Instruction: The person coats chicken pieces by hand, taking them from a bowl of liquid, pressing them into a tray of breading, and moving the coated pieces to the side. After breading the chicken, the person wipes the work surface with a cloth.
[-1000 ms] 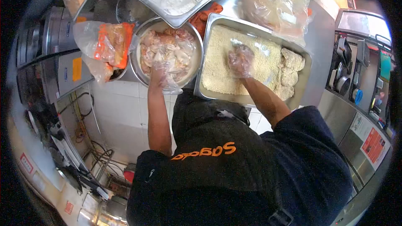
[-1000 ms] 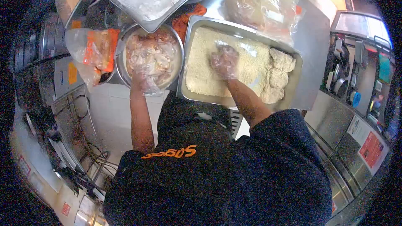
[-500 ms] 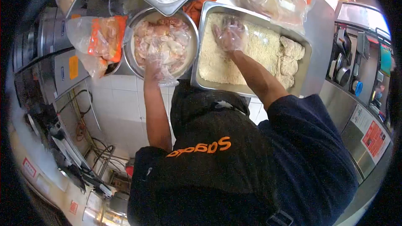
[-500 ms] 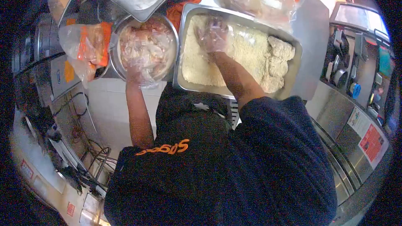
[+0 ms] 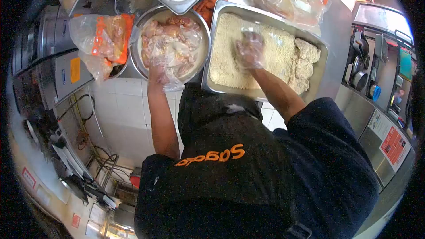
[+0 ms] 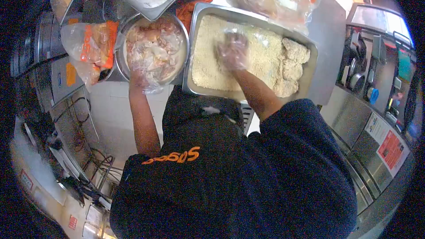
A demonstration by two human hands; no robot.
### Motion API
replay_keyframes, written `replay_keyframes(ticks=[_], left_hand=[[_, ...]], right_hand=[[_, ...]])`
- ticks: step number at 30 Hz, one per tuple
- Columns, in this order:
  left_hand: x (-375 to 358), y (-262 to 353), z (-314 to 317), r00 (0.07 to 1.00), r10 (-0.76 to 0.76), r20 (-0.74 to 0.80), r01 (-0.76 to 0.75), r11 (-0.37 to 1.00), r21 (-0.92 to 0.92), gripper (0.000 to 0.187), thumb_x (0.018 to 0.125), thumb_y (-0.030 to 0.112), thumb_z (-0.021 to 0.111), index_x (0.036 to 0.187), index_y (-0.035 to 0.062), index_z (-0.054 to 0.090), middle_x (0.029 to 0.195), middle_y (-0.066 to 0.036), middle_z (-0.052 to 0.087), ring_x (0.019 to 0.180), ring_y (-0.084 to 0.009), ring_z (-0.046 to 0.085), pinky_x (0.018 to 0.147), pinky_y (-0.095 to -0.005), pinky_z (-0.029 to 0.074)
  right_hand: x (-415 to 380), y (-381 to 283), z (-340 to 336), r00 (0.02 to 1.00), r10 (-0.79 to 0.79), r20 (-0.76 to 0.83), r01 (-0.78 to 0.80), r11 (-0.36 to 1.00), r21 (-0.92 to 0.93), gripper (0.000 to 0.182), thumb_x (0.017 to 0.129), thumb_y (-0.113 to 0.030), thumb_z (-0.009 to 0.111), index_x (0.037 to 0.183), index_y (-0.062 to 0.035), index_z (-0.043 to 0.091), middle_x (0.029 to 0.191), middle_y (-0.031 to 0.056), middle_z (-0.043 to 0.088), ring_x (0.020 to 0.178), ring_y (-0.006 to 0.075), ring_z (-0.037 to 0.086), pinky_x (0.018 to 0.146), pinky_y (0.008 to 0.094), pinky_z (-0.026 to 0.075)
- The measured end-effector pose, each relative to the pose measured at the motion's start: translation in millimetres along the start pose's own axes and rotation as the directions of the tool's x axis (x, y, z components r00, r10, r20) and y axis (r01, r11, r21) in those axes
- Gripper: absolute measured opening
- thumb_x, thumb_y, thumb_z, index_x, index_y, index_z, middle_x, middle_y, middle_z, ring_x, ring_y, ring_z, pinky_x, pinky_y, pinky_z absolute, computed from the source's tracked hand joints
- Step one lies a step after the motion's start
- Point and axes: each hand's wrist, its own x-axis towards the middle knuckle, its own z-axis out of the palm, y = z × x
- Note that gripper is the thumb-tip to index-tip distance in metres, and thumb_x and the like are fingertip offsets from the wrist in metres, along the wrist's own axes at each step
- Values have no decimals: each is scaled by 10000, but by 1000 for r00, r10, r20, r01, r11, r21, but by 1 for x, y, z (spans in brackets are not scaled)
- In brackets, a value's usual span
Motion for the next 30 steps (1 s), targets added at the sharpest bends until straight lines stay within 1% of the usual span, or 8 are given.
replay_keyframes(ticks=[5, 7, 9, 15, 19, 26, 28, 30], left_hand=[[6, -2, 3, 1000, -6, 9, 6, 1000, 3, 433, 813, 76, 504, 1223, 112, 372, 874, -83, 543, 573, -142, 454, 431, -256, 335], [2, -2, 2, 1000, -9, 11, 9, 1000, 10, 432, 815, 78, 500, 1225, 117, 370, 867, -81, 543, 558, -140, 451, 417, -252, 330], [7, -3, 5, 1000, -3, 15, 3, 1000, 6, 431, 817, 79, 497, 1226, 121, 367, 860, -80, 544, 544, -137, 449, 403, -248, 326], [5, -1, 0, 1000, 1, 17, -1, 1000, 6, 429, 824, 84, 486, 1231, 135, 361, 839, -76, 544, 500, -128, 440, 361, -237, 312], [-2, 0, -8, 999, 30, 14, -30, 1000, 1, 427, 829, 88, 479, 1234, 144, 357, 825, -73, 545, 471, -123, 435, 333, -229, 303], [-11, -5, -17, 999, 45, 16, -45, 999, 2, 425, 837, 94, 467, 1240, 161, 349, 800, -68, 545, 420, -113, 425, 284, -215, 287], [-13, -7, -22, 999, 40, 17, -40, 999, 6, 425, 839, 95, 463, 1241, 165, 347, 793, -67, 546, 406, -110, 423, 270, -211, 282], [-11, -9, -28, 998, 45, 33, -46, 998, 49, 424, 841, 97, 460, 1243, 170, 345, 786, -65, 546, 391, -108, 420, 256, -208, 277]], right_hand=[[22, -19, 28, 991, 85, -102, -81, 996, 46, 579, 844, -486, 383, 1202, -38, 462, 1230, 211, 446, 1175, 331, 371, 1023, 469, 187], [7, -12, 71, 992, 77, 101, -91, 987, 136, 602, 843, -495, 379, 1231, -38, 435, 1256, 212, 420, 1194, 340, 345, 1023, 474, 186], [-3, -15, 16, 984, 42, -171, -32, 998, 58, 612, 836, -503, 387, 1227, -35, 440, 1233, 210, 434, 1163, 342, 375, 1001, 474, 214], [29, -17, 13, 996, 59, 67, -68, 987, 144, 624, 832, -517, 379, 1199, -22, 475, 1227, 205, 438, 1159, 342, 383, 995, 495, 208], [43, -23, 30, 946, 8, -325, 19, 997, 81, 639, 809, -535, 394, 1158, -12, 512, 1148, 234, 500, 1127, 365, 414, 998, 464, 226], [61, 4, 18, 995, -88, 39, 81, 985, 151, 644, 855, -524, 374, 1238, -11, 444, 1199, 213, 504, 1188, 342, 412, 1015, 409, 284], [43, 29, -22, 898, -145, 416, -7, 939, 343, 632, 798, -472, 542, 1200, 11, 471, 1138, 226, 541, 1087, 336, 502, 939, 392, 382], [28, 43, -11, 851, -244, 465, 54, 921, 385, 765, 652, -412, 728, 1191, 59, 459, 1093, 221, 565, 970, 294, 571, 860, 338, 447]])
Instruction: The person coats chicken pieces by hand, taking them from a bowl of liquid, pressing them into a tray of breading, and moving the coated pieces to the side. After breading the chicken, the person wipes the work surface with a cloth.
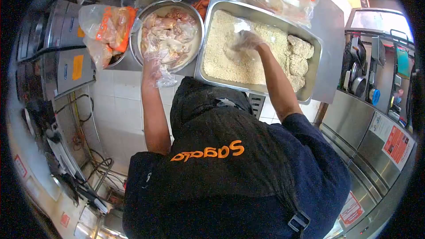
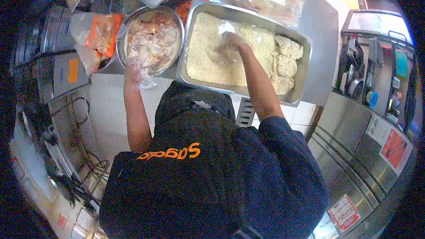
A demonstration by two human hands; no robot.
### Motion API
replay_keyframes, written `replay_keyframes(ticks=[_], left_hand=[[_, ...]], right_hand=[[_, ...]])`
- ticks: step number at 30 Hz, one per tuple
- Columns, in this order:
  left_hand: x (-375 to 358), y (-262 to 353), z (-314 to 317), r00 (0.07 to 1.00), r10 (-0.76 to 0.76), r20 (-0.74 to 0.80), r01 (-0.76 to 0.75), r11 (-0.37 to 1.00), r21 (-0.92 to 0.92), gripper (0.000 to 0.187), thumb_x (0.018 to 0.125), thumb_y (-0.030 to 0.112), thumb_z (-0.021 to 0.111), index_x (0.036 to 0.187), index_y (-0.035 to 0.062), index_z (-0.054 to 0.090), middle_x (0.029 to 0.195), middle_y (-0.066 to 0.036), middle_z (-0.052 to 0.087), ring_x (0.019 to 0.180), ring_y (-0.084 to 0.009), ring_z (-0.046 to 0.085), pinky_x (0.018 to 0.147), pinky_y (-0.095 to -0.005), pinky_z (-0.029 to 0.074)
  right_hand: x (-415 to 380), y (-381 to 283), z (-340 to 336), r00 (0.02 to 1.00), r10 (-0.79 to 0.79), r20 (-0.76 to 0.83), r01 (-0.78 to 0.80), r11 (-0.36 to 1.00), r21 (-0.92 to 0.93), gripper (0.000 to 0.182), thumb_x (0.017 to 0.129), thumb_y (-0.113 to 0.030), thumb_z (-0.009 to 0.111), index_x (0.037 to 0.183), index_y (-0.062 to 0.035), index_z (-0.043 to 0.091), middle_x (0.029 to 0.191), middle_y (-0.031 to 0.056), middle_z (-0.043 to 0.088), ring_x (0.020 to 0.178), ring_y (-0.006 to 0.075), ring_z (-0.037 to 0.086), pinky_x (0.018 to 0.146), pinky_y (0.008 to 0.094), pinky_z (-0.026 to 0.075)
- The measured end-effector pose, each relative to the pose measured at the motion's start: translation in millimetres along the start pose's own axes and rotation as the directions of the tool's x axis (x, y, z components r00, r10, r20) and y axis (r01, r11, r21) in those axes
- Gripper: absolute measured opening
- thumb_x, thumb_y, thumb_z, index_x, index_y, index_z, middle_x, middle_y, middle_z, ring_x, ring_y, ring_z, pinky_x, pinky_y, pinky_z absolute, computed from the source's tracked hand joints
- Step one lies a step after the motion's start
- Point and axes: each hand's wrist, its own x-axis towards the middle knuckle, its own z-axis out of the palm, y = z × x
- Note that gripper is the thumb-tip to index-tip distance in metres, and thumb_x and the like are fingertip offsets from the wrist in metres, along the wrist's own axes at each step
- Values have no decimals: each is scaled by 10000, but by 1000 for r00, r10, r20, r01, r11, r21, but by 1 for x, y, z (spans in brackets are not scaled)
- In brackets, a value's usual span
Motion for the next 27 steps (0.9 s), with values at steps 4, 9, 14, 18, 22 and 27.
replay_keyframes(ticks=[4, 9, 14, 18, 22, 27], left_hand=[[-18, 22, 29, 996, 85, 13, -83, 990, -117, 464, 831, 64, 481, 1258, 165, 331, 871, -96, 558, 537, -147, 545, 334, -240, 406], [-38, 46, 38, 992, 117, 46, -110, 986, -122, 428, 825, 144, 538, 1203, -27, 430, 1106, -159, 531, 945, -248, 571, 795, -373, 499], [-34, 43, 40, 996, 78, 41, -66, 968, -241, 435, 824, 152, 546, 1205, -22, 431, 1110, -159, 530, 951, -249, 569, 796, -379, 500], [-30, 49, 51, 998, 8, 65, 20, 911, -411, 440, 823, 158, 552, 1207, -19, 431, 1112, -160, 530, 955, -250, 567, 797, -384, 500], [-37, 58, 61, 989, -90, 120, 142, 813, -564, 445, 822, 164, 558, 1209, -15, 432, 1115, -160, 530, 959, -251, 565, 798, -389, 501], [-52, 73, 74, 981, -106, 164, 183, 795, -578, 469, 825, 215, 562, 1224, 11, 422, 1126, -161, 527, 984, -261, 553, 806, -418, 496]], right_hand=[[-7, 9, 19, 992, 77, 101, -102, 958, 267, 777, 635, -396, 749, 1163, 99, 467, 1014, 201, 603, 912, 271, 586, 812, 330, 456], [-44, -12, -8, 980, -62, -187, 105, 967, 233, 559, 669, -304, 731, 1050, 57, 539, 879, 153, 631, 788, 206, 590, 702, 345, 453], [-70, -22, -19, 939, -14, -343, 106, 962, 251, 376, 690, -237, 710, 961, -5, 590, 829, 148, 625, 754, 236, 596, 682, 344, 450], [-85, 45, 33, 782, -251, -571, 292, 956, -20, 382, 771, -339, 623, 1009, -45, 568, 964, 164, 601, 833, 247, 600, 733, 360, 482], [-110, 36, 42, 975, 113, 190, -36, 930, -366, 412, 896, -377, 430, 1178, -79, 470, 1182, 173, 507, 1050, 263, 529, 888, 371, 451], [-98, -26, 50, 964, 92, 251, -199, 875, 442, 517, 879, -424, 406, 1298, -121, 402, 1354, 154, 355, 1223, 293, 375, 1034, 376, 283]])
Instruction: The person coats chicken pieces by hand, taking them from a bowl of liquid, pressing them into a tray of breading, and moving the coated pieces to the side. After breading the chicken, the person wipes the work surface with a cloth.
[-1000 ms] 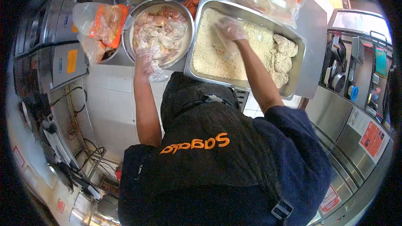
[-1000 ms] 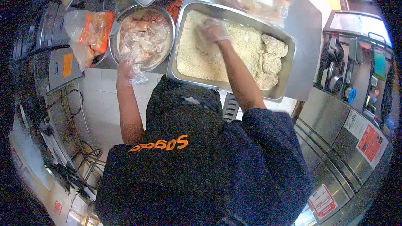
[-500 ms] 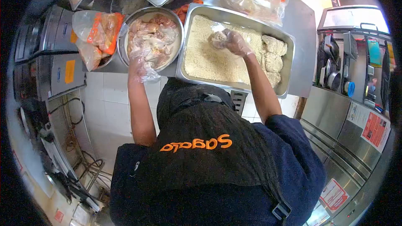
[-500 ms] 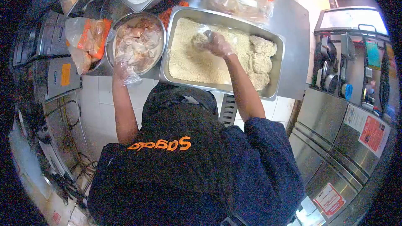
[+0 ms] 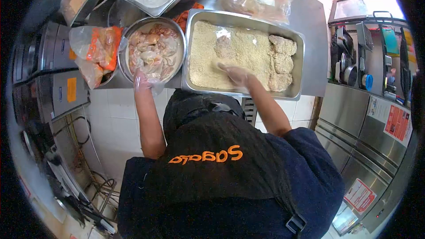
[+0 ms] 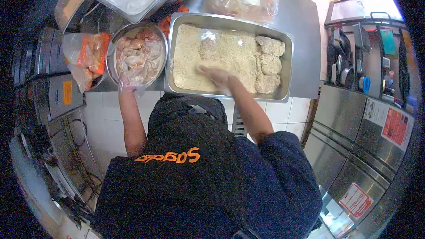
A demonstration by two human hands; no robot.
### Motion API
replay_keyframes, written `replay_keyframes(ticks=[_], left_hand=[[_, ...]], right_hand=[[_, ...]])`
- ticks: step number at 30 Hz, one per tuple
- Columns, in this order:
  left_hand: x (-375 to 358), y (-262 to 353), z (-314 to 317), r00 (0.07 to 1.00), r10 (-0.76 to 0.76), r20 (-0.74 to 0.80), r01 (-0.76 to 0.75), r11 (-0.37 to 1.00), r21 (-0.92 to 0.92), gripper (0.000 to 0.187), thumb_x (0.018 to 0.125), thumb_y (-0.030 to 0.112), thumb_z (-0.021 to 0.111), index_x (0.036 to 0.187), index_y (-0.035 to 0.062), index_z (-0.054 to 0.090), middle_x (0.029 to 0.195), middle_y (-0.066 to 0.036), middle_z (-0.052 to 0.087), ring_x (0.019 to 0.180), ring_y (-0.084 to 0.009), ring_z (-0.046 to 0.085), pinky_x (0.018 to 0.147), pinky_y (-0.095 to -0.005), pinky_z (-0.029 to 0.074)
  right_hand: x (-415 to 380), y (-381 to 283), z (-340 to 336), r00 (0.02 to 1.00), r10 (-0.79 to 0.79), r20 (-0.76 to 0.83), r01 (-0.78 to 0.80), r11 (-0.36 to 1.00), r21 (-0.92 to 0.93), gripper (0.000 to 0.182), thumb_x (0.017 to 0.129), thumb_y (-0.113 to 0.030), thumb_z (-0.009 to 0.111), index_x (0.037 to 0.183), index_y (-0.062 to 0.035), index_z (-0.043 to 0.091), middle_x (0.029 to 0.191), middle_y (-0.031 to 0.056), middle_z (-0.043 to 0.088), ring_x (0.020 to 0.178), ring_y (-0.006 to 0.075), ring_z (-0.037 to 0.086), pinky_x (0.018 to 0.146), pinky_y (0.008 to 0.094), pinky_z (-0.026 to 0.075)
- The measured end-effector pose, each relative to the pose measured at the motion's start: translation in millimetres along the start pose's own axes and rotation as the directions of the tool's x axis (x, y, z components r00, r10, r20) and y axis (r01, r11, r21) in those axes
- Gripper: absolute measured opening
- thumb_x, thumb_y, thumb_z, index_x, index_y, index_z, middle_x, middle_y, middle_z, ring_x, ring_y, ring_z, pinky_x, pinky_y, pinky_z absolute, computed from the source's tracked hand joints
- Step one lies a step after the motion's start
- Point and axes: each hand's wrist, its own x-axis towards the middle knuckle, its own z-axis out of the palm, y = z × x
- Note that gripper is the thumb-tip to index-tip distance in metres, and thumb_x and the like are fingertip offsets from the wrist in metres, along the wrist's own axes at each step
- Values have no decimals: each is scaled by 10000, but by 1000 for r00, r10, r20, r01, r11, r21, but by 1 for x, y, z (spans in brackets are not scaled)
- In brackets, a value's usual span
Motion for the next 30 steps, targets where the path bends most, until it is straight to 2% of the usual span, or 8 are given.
replay_keyframes(ticks=[1, 3, 6, 12, 15, 23, 24, 30], left_hand=[[-3, 1, 3, 1000, 11, 15, -11, 999, 37, 489, 830, 260, 559, 1237, 32, 413, 1134, -161, 525, 1006, -271, 542, 813, -442, 490], [-3, 2, 7, 998, 40, 40, -44, 994, 103, 530, 840, 350, 554, 1264, 76, 394, 1151, -162, 520, 1048, -290, 521, 828, -489, 479], [4, 8, -4, 1000, -19, 16, 16, 990, 137, 500, 854, 346, 532, 1242, 50, 422, 1155, -155, 519, 1018, -293, 543, 826, -486, 481], [27, 1, -61, 978, 189, 85, -205, 944, 259, 432, 847, 241, 547, 1203, 15, 452, 1113, -142, 540, 972, -268, 566, 816, -427, 497], [19, 6, -50, 952, 287, 104, -304, 919, 251, 440, 836, 203, 560, 1210, 5, 441, 1118, -144, 538, 988, -256, 560, 829, -404, 494], [35, -6, -72, 973, 202, 110, -226, 935, 273, 493, 802, 100, 582, 1245, 0, 391, 1107, -137, 529, 987, -224, 547, 844, -362, 480], [48, -1, -86, 965, 261, 30, -261, 935, 239, 527, 775, 49, 597, 1254, 13, 381, 1062, -121, 543, 939, -222, 560, 808, -365, 486], [-3, 22, -12, 956, 279, -91, -218, 883, 417, 524, 787, 144, 605, 1247, 7, 396, 1113, -138, 526, 986, -223, 539, 832, -352, 459]], right_hand=[[16, 0, 4, 1000, 24, 12, -26, 980, 196, 562, 854, -464, 456, 1293, -117, 413, 1355, 146, 359, 1212, 298, 387, 1031, 369, 282], [81, 44, 21, 664, -738, -120, 714, 673, -193, 630, 863, -489, 422, 1344, -91, 333, 1389, 139, 313, 1281, 264, 289, 1067, 381, 194], [76, -20, 31, 990, -110, -92, 143, 827, 543, 607, 863, -450, 425, 1316, -51, 369, 1389, 138, 313, 1273, 251, 302, 1057, 387, 218], [77, 1, -24, 927, -236, -292, 376, 570, 731, 513, 839, -366, 440, 1229, -34, 478, 1252, 115, 476, 1148, 222, 441, 967, 384, 358], [100, 6, -77, 723, -468, -509, 424, 881, -208, 433, 788, -329, 574, 1062, 6, 564, 936, 130, 622, 888, 254, 577, 782, 389, 468], [176, 82, -28, 351, -656, -668, 327, 754, -569, 220, 851, -238, 494, 907, -39, 568, 892, 171, 569, 820, 302, 530, 745, 394, 432], [135, 54, -11, 351, -645, -679, 515, 738, -435, 236, 837, -240, 502, 932, -33, 562, 881, 174, 562, 806, 309, 523, 737, 405, 427], [96, -3, -10, 635, -403, -659, -163, 764, -624, 373, 819, -352, 504, 1043, -70, 598, 995, 147, 608, 990, 285, 538, 946, 427, 326]])
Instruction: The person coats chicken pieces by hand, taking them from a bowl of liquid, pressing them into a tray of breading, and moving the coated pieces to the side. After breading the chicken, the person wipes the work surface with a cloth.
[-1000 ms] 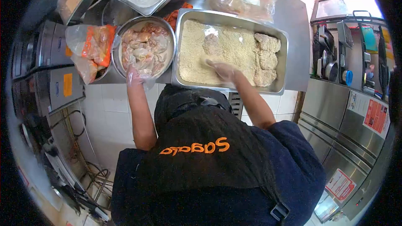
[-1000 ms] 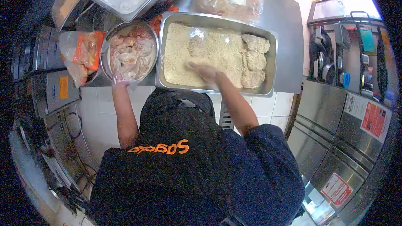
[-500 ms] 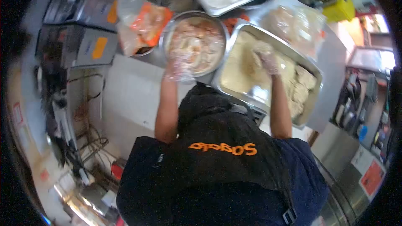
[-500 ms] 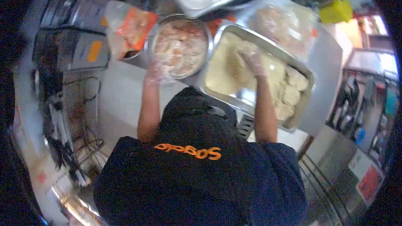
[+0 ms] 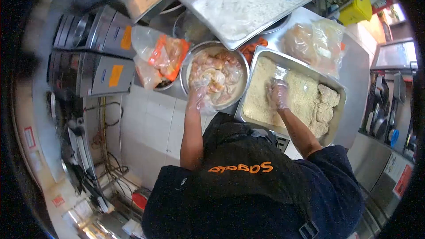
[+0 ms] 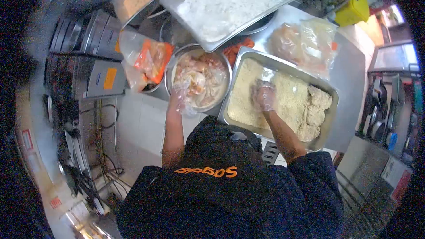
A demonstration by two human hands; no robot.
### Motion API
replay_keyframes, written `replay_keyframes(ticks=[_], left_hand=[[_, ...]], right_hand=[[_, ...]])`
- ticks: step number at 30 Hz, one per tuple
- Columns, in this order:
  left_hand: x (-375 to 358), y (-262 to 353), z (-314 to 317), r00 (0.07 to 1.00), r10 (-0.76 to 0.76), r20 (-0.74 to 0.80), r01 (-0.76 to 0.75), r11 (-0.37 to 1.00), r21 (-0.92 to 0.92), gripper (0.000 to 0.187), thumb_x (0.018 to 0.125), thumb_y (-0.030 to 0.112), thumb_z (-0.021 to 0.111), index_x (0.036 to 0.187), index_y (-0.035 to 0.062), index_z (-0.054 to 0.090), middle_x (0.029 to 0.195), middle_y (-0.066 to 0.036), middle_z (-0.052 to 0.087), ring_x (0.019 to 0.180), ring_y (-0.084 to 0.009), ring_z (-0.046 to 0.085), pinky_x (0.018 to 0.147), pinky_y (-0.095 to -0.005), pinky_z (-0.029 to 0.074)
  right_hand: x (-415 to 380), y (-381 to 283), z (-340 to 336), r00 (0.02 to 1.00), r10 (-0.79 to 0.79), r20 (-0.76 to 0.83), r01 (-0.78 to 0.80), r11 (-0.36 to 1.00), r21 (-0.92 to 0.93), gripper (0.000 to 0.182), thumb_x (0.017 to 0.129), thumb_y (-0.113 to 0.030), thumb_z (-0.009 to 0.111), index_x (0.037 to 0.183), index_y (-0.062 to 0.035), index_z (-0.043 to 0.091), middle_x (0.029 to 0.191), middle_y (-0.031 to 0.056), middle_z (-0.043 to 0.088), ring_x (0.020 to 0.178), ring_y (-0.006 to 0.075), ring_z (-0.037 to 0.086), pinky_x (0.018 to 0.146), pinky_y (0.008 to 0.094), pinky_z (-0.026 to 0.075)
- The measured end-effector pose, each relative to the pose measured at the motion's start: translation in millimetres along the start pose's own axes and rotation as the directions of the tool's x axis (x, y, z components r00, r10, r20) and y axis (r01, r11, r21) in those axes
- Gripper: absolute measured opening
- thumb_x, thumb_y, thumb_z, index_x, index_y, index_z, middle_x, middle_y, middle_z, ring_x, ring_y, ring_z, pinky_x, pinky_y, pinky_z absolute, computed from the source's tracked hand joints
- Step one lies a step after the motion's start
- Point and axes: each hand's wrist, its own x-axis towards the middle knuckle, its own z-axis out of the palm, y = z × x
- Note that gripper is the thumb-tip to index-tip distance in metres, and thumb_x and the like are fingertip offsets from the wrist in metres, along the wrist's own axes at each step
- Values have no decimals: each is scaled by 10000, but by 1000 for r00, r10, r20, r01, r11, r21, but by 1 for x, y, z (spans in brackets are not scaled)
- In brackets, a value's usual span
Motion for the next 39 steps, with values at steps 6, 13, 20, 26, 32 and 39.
replay_keyframes(ticks=[6, 13, 20, 26, 32, 39], left_hand=[[38, -23, -22, 999, -43, -34, 47, 993, 113, 534, 771, 146, 638, 1237, 1, 420, 1129, -126, 528, 1001, -209, 534, 824, -345, 468], [36, -12, -4, 999, -13, 29, 10, 997, 77, 498, 783, 166, 637, 1214, -4, 451, 1088, -112, 548, 969, -209, 546, 797, -328, 468], [42, -23, -20, 994, -108, 1, 103, 953, 286, 477, 802, 181, 608, 1214, 4, 445, 1069, -108, 544, 937, -210, 553, 784, -327, 470], [60, -31, -15, 990, -89, 110, 78, 991, 107, 496, 798, 170, 610, 1228, 8, 423, 1078, -110, 537, 942, -211, 551, 787, -330, 472], [62, -44, -32, 984, -121, 131, 119, 993, 23, 517, 793, 160, 612, 1242, 12, 401, 1087, -111, 530, 948, -213, 549, 790, -333, 474], [60, -54, -42, 980, -168, 102, 170, 985, -9, 543, 789, 147, 615, 1259, 18, 376, 1097, -112, 522, 955, -214, 547, 794, -336, 476]], right_hand=[[9, -30, -41, 987, -127, -94, 132, 990, 44, 449, 787, -349, 500, 1141, -74, 535, 1136, 154, 527, 1104, 341, 438, 991, 498, 241], [26, -30, -35, 994, -71, -79, 79, 991, 110, 461, 818, -333, 468, 1121, 11, 517, 1118, 219, 513, 1062, 356, 460, 953, 458, 302], [30, -36, -10, 991, -60, -123, 79, 985, 152, 387, 803, -272, 510, 1058, 17, 539, 1077, 232, 521, 1020, 365, 478, 930, 454, 326], [31, -30, -4, 985, -54, -164, 80, 985, 155, 432, 832, -359, 467, 1115, -39, 524, 1093, 178, 546, 1038, 307, 499, 930, 422, 356], [13, -29, -24, 960, 130, 247, -197, 944, 267, 525, 866, -429, 376, 1230, -58, 451, 1213, 165, 492, 1150, 319, 434, 1020, 455, 230], [16, -27, -24, 999, 8, 48, -9, 1000, 20, 553, 849, -449, 379, 1263, -85, 431, 1287, 140, 426, 1234, 294, 333, 1046, 478, 160]])
